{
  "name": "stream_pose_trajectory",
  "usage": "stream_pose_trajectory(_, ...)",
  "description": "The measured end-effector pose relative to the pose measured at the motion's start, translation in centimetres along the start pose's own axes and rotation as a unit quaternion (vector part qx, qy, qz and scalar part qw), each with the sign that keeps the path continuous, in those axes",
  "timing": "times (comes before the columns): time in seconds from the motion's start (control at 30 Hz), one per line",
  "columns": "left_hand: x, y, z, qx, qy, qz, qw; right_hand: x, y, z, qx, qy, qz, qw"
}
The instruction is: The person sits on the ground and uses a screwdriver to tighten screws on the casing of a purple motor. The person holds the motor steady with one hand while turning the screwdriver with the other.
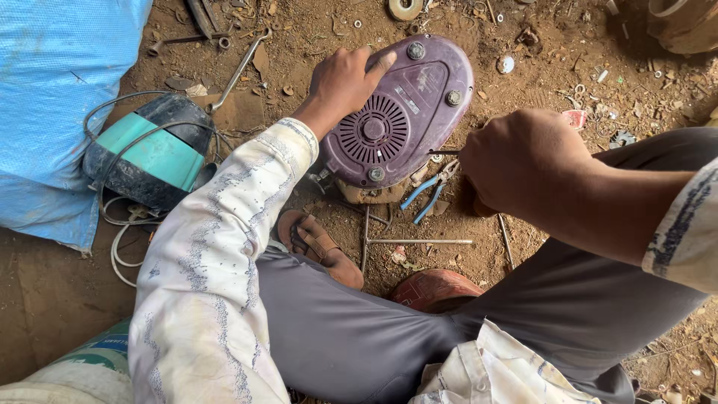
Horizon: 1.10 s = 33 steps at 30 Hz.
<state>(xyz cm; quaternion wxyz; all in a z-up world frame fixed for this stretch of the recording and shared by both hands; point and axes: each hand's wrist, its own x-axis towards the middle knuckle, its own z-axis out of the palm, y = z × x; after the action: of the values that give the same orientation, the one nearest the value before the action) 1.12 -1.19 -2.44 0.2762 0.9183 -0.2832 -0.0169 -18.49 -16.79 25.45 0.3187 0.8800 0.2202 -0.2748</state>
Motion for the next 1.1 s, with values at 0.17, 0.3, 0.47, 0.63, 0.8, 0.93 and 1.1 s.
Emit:
stream_pose_trajectory(0.17, -0.2, 0.1, -0.4, 0.001, 0.004, 0.0, 1.0, 0.5, -0.2, 0.4, 0.016, -0.007, -0.068, 0.998)
stream_pose_trajectory(0.3, -0.1, 0.3, -0.6, -0.041, -0.03, -0.018, 0.999, 0.5, -0.3, 0.6, -0.119, 0.174, -0.126, 0.969)
stream_pose_trajectory(0.47, -0.2, 0.3, -0.6, -0.006, -0.001, 0.004, 1.0, 0.4, -0.2, 0.7, -0.037, 0.066, -0.106, 0.992)
stream_pose_trajectory(0.63, -0.2, 0.4, -0.9, -0.01, 0.001, 0.007, 1.0, -0.5, -0.3, 1.0, -0.006, 0.039, -0.021, 0.999)
stream_pose_trajectory(0.8, -0.4, 0.8, -1.5, -0.02, -0.016, -0.002, 1.0, 0.0, 0.0, 0.7, 0.013, 0.045, -0.058, 0.997)
stream_pose_trajectory(0.93, -0.6, 1.0, -1.8, -0.017, -0.023, -0.006, 1.0, 0.5, 0.4, 0.6, 0.021, 0.087, -0.11, 0.99)
stream_pose_trajectory(1.1, -0.6, 0.7, -1.3, -0.032, -0.017, -0.007, 0.999, 0.4, 0.5, 0.8, 0.035, 0.062, -0.065, 0.995)
